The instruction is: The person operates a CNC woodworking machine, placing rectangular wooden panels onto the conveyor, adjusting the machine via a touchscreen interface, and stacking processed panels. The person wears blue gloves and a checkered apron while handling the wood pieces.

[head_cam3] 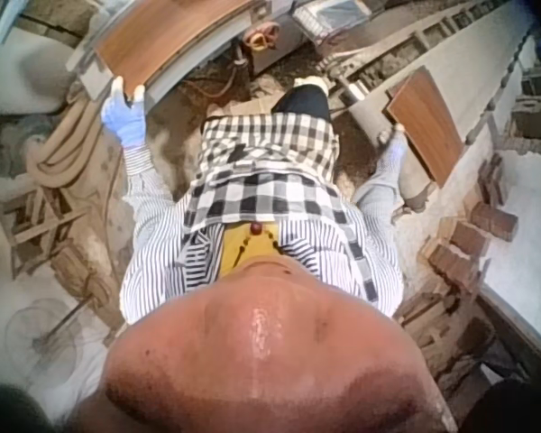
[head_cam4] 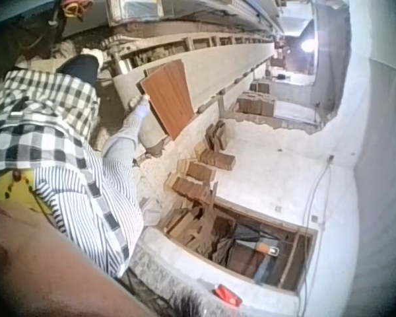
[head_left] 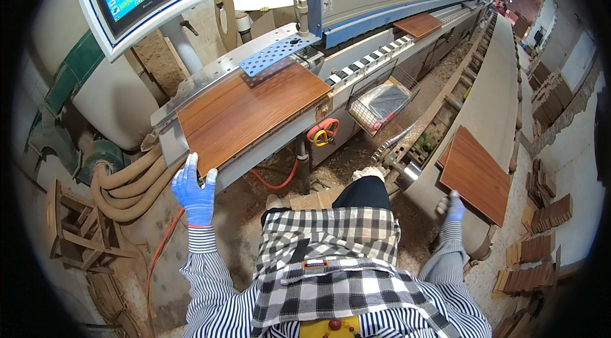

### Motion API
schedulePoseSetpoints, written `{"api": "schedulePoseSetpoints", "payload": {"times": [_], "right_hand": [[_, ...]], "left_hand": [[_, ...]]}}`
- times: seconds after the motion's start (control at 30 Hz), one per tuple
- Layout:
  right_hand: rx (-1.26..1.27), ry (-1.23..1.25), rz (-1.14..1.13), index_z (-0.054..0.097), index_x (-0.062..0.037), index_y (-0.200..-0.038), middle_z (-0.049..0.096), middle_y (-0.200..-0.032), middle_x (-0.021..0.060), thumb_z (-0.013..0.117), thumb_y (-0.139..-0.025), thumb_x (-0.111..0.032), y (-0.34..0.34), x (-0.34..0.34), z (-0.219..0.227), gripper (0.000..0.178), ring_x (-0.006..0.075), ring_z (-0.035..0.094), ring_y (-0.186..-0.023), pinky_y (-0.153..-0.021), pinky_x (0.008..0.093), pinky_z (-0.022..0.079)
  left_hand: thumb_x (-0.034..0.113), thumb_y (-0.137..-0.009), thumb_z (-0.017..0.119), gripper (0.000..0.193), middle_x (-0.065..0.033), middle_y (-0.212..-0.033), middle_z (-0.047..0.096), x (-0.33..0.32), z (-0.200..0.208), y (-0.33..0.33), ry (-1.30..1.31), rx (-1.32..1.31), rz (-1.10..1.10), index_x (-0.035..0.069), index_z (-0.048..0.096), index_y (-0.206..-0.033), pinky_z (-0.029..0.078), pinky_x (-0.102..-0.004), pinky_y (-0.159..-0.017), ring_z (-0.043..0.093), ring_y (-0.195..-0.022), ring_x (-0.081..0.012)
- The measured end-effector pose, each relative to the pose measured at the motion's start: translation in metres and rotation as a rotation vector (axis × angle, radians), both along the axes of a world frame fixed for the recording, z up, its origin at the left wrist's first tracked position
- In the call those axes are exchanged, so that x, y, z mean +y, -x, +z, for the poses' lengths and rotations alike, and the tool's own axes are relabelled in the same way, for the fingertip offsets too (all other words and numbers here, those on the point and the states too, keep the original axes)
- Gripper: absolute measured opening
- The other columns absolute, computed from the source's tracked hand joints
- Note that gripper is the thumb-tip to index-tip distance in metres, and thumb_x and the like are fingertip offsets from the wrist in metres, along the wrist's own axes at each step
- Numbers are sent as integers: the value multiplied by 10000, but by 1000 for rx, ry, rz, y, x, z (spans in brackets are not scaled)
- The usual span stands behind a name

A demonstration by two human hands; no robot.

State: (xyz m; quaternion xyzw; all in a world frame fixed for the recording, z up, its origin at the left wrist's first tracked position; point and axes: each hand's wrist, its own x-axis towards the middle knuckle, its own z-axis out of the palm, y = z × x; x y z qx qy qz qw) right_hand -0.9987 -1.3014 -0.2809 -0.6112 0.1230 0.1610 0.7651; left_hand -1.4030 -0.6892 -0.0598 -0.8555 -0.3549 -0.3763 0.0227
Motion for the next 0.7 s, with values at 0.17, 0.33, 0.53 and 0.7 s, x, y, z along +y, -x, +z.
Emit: {"api": "schedulePoseSetpoints", "payload": {"times": [0.17, 0.33, 0.53, 0.7], "right_hand": [[192, -358, -720, 522, 65, -1071, 609, -1019, 191, 741, -804, -386, -16, -20, 36, 568, 352, 613, -984, -843, 446, 562], [171, -441, -650, 503, 52, -1139, 553, -1068, 213, 736, -818, -321, 1, -22, 14, 545, 358, 569, -1057, -868, 481, 545], [156, -557, -715, 447, -69, -1294, 451, -1293, 148, 776, -754, -393, 42, 23, 34, 712, 326, 493, -1157, -985, 482, 436], [87, -545, -660, 443, -108, -1307, 436, -1334, 90, 743, -751, -482, 40, 14, 13, 734, 301, 417, -1229, -1046, 470, 351]], "left_hand": [[358, -776, 733, 581, -105, -1229, 614, -3, -1, 2, 9, 0, 15, 80, 573, -1260, 386, -410, -976, 566, -1069, -291], [345, -766, 738, 582, -111, -1244, 607, 0, 0, 1, -13, -6, 3, 76, 574, -1255, 394, -413, -973, 571, -1064, -295], [304, -776, 725, 569, -120, -1273, 588, 0, 1, 7, 22, 1, -48, 73, 562, -1269, 386, -416, -988, 561, -1100, -300], [256, -800, 701, 548, -129, -1319, 554, 1, 4, 11, 47, -5, -117, 85, 542, -1296, 371, -416, -1009, 541, -1140, -301]]}}
